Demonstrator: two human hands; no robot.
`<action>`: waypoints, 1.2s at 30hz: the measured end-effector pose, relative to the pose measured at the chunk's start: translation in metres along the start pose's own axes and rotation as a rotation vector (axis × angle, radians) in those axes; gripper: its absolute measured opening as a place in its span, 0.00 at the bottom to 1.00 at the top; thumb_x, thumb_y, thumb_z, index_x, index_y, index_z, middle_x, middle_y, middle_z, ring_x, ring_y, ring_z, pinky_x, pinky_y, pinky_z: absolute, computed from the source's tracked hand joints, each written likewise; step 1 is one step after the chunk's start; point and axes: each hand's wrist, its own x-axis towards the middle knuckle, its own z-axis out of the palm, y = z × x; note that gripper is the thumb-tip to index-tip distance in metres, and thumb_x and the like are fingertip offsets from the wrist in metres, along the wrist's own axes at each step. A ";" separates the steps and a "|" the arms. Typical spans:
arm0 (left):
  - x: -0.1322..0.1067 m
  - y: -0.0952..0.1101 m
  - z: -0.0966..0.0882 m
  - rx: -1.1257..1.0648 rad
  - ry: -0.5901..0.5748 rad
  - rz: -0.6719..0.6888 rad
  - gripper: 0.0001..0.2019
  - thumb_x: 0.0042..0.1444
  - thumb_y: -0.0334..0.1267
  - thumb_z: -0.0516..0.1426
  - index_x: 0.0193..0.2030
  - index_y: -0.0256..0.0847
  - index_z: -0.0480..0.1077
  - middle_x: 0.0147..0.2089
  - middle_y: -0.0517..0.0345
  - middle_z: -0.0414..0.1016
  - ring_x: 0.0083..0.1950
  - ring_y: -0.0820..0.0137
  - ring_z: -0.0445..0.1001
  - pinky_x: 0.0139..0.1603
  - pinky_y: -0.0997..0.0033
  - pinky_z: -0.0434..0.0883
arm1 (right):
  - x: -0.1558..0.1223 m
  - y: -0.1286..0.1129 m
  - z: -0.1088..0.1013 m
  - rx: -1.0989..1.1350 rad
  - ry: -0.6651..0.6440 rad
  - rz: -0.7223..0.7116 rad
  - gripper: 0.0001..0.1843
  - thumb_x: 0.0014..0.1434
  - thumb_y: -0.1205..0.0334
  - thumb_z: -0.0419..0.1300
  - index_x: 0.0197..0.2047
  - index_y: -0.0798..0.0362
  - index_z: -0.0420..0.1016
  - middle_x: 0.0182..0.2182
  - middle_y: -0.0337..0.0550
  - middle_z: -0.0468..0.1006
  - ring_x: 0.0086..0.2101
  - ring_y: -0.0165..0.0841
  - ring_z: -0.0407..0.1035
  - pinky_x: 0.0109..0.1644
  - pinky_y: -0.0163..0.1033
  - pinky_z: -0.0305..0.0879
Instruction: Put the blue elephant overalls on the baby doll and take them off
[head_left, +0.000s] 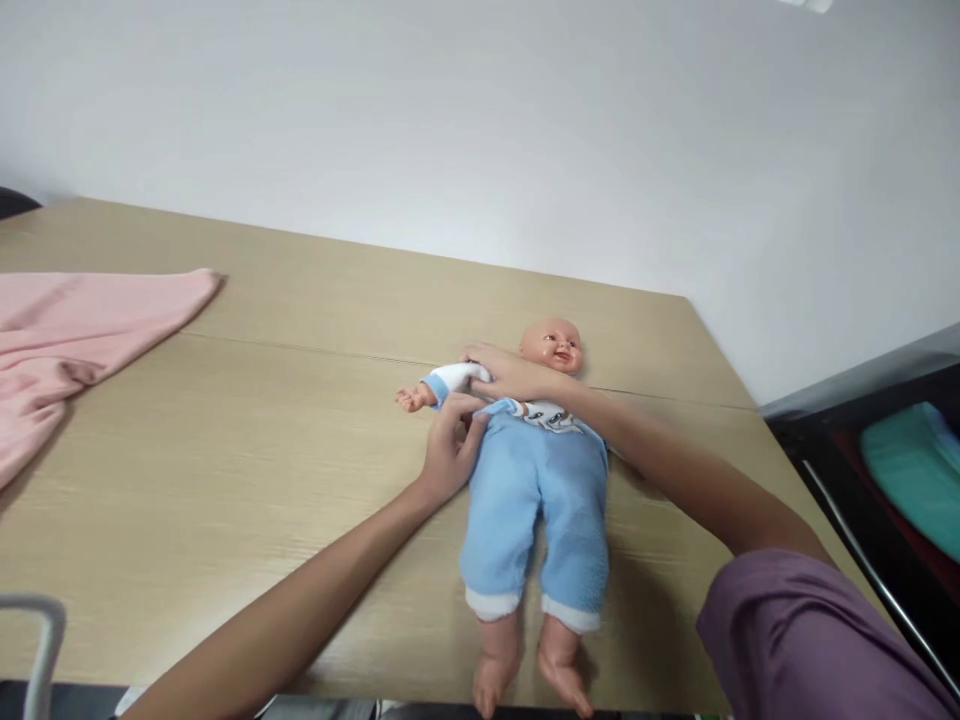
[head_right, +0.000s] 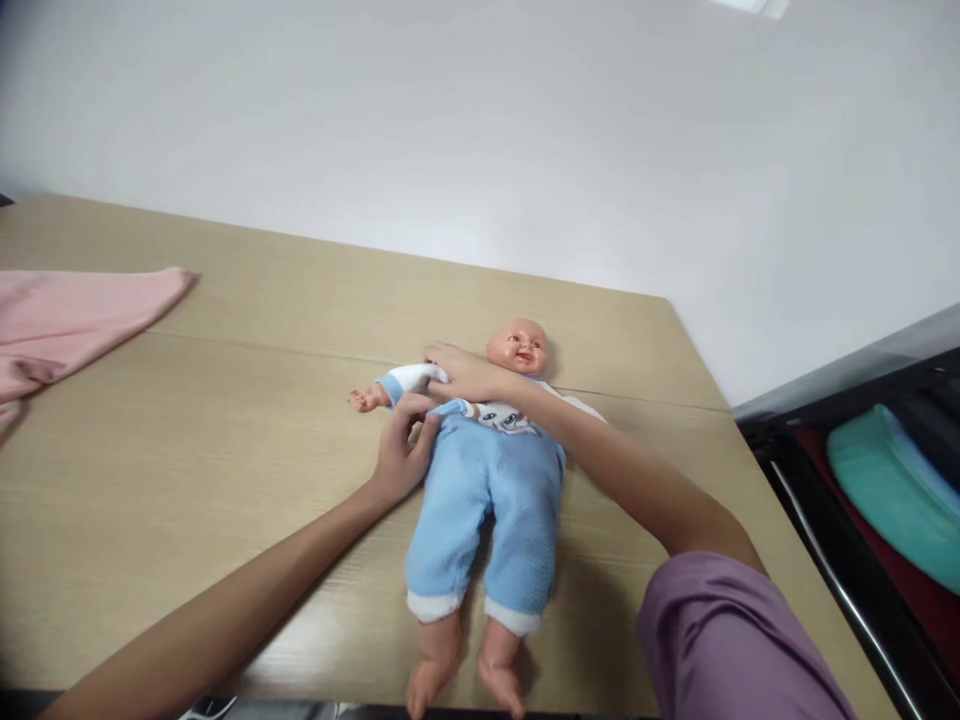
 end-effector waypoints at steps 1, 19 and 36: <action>-0.002 -0.001 -0.001 0.038 -0.014 0.067 0.10 0.77 0.48 0.59 0.47 0.48 0.77 0.43 0.53 0.78 0.45 0.61 0.76 0.49 0.57 0.75 | -0.005 0.001 -0.001 0.056 0.045 0.014 0.11 0.64 0.64 0.60 0.50 0.50 0.74 0.47 0.44 0.79 0.47 0.41 0.73 0.56 0.45 0.71; -0.009 -0.018 -0.007 0.095 0.182 0.382 0.06 0.78 0.46 0.53 0.56 0.56 0.68 0.58 0.49 0.69 0.59 0.57 0.76 0.62 0.44 0.77 | -0.057 -0.032 -0.022 0.049 0.223 -0.097 0.15 0.69 0.65 0.60 0.56 0.47 0.83 0.54 0.47 0.83 0.55 0.45 0.76 0.65 0.51 0.68; 0.014 -0.008 0.000 -0.296 0.254 -0.323 0.25 0.65 0.66 0.66 0.46 0.46 0.71 0.39 0.61 0.74 0.40 0.69 0.72 0.44 0.71 0.71 | -0.101 -0.040 0.017 0.254 0.429 0.140 0.10 0.74 0.52 0.62 0.49 0.46 0.67 0.43 0.41 0.74 0.44 0.39 0.70 0.53 0.45 0.66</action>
